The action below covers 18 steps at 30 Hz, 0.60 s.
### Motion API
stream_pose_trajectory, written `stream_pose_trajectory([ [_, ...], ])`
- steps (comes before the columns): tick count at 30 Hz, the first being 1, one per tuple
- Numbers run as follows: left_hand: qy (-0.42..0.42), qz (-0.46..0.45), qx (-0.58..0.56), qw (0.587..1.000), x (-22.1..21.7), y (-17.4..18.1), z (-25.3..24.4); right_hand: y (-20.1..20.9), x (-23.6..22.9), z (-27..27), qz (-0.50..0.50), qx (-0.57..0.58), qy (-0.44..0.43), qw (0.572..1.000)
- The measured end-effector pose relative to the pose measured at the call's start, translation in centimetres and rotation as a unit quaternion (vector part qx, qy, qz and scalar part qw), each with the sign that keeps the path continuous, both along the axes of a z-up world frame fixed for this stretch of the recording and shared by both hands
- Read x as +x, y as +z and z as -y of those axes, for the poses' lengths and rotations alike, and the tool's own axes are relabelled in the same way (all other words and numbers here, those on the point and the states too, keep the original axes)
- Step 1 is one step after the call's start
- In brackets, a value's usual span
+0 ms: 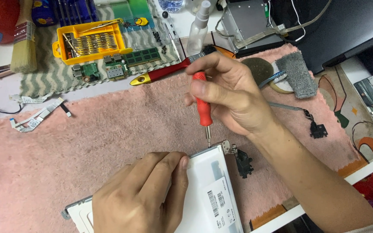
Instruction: The person assembles a laptop by first attaching a metal bracket to the bottom chassis. They then pick up a laptop screen and a metal bezel, placing them on the work surface. Using a screwdriver, the person secures the metal bezel to the back of the screen with several screws.
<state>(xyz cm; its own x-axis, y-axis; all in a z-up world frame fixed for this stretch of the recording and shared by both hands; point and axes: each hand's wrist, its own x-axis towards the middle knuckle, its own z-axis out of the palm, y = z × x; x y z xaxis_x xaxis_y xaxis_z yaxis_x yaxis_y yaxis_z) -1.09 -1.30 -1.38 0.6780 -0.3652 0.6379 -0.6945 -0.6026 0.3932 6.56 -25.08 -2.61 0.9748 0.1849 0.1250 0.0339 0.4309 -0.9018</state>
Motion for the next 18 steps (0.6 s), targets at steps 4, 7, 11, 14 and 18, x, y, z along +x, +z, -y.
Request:
stream_pose_trajectory([
  [4, -0.004, 0.007, -0.002, 1.0, 0.0, 0.0, 0.0, 0.6, 0.1, -0.1, 0.021, -0.04, 0.021, 0.999],
  [7, 0.004, -0.001, 0.004, 1.0, -0.1, -0.1, 0.0, 0.3, -0.1, 0.2, -0.03, 0.009, 0.015, 0.999],
  [11, -0.005, -0.001, 0.001, 1.0, -0.1, -0.1, -0.1, -0.2, 0.0, 0.0, 0.022, -0.01, -0.016, 1.0],
  [14, -0.005, -0.005, 0.0, 1.0, -0.1, -0.1, -0.1, -0.1, -0.1, 0.7, 0.024, 0.025, 0.037, 0.999],
  [18, -0.006, -0.006, -0.003, 1.0, -0.1, 0.0, 0.0, 0.8, -0.1, 1.1, 0.008, -0.043, 0.054, 0.998],
])
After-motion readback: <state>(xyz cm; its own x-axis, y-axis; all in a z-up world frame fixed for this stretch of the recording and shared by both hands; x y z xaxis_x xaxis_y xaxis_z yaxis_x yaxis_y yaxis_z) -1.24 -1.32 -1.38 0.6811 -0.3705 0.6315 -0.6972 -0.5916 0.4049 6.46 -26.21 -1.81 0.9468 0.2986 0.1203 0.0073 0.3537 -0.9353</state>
